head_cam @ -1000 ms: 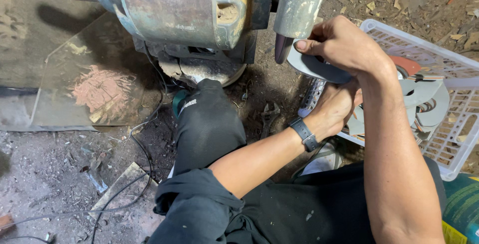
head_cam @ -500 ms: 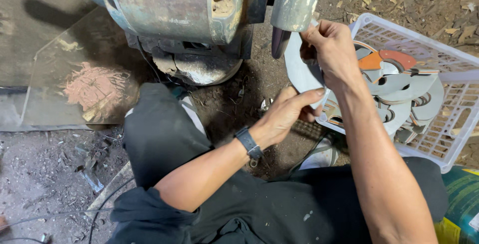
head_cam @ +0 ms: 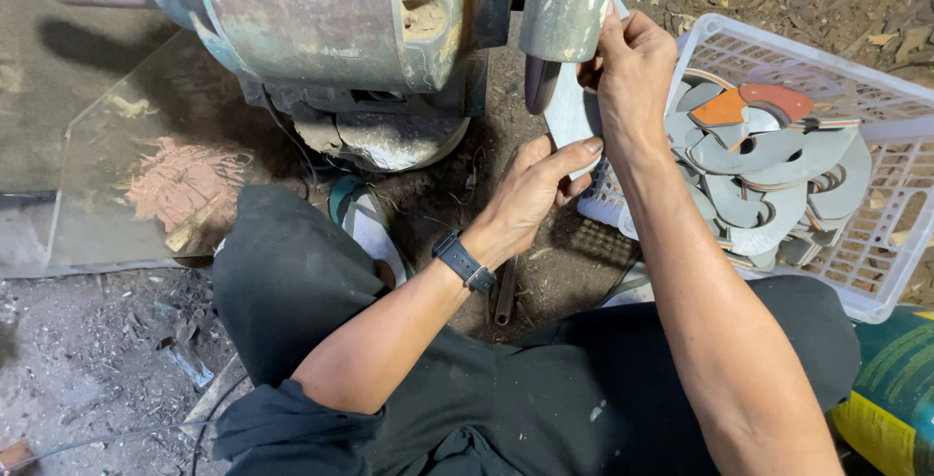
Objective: The person sits on the ground and uses a bench grinder to smooth the edges of small, curved wooden pieces. They pick up each piece from a white plastic basket, press it against the spinning wheel, and then place it back into the basket.
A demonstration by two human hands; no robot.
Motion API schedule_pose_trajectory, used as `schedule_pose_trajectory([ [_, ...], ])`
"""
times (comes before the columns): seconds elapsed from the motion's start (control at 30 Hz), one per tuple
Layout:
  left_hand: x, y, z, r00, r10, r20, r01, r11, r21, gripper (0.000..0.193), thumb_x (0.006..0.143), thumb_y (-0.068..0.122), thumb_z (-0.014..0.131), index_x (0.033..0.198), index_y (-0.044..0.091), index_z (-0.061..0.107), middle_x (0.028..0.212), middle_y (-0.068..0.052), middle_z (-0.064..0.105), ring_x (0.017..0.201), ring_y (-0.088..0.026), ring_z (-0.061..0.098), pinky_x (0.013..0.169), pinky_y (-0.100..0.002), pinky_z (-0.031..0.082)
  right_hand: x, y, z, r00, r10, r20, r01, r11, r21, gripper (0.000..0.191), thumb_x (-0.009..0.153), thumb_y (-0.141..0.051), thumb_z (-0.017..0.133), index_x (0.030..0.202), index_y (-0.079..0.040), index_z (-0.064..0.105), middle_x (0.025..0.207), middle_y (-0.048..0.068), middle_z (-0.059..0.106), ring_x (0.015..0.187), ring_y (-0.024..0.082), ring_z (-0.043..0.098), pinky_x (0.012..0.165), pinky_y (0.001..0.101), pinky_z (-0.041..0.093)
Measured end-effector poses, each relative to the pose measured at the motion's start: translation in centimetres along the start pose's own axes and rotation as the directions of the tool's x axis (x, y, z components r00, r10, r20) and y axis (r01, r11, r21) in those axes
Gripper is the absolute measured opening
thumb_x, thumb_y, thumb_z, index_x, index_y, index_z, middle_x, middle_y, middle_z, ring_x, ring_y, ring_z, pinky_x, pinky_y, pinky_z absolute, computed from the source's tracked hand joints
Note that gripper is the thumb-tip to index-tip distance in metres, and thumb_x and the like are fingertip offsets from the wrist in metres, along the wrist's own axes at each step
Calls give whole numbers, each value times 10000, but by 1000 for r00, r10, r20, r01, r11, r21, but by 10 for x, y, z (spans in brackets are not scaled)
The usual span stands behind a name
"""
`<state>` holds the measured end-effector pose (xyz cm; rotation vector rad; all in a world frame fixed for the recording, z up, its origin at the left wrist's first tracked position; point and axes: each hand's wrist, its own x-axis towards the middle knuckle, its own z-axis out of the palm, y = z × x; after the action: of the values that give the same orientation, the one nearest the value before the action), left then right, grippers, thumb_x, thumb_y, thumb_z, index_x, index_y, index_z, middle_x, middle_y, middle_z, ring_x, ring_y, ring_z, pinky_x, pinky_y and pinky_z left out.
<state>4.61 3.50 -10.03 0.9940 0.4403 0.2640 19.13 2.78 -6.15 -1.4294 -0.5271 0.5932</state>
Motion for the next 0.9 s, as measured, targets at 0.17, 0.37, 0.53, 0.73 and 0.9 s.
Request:
schedule_pose_trajectory([
  [0.17, 12, -1, -1, 1000, -5, -21, 5, 1000, -12, 269, 994, 384, 616, 900, 132, 614, 722, 65, 511, 659, -60, 428, 591, -248, 316, 12, 1, 0, 999, -38, -13, 38, 999, 27, 357, 1088, -286, 638, 817, -58, 593, 662, 22, 603, 546, 94, 562, 499, 247, 428],
  [0.37, 16, -5, 6, 1000, -10, -21, 9, 1000, -27, 265, 992, 383, 622, 915, 130, 629, 723, 67, 508, 655, -57, 419, 590, -243, 309, 14, 2, -9, 998, -56, -30, 56, 998, -17, 397, 1088, -323, 645, 791, -68, 578, 652, 20, 601, 542, 96, 575, 495, 245, 429],
  [0.53, 4, -14, 12, 998, -47, -33, 45, 998, -50, 242, 984, 371, 617, 921, 138, 634, 722, 69, 518, 656, -52, 418, 584, -235, 308, 2, 7, -16, 999, 5, -35, -7, 999, -37, 355, 1074, -333, 630, 838, -69, 615, 680, 17, 639, 553, 84, 582, 503, 234, 439],
  [0.73, -24, -17, 24, 981, 66, -183, 15, 913, 409, 298, 989, 319, 646, 893, 37, 646, 721, -84, 608, 657, -224, 548, 581, -365, 425, -28, 9, -37, 972, 234, 16, -235, 969, 78, 327, 1049, -337, 641, 883, -55, 656, 699, 23, 635, 571, 115, 576, 548, 271, 458],
  [0.9, -54, 4, 30, 945, 190, -265, 106, 588, 802, 284, 934, 287, 637, 894, 7, 659, 739, -252, 679, 699, -445, 681, 640, -542, 513, -53, -1, -58, 931, 335, 143, -358, 916, 183, 377, 1078, -405, 546, 987, -55, 649, 803, 24, 625, 726, 153, 607, 707, 343, 535],
])
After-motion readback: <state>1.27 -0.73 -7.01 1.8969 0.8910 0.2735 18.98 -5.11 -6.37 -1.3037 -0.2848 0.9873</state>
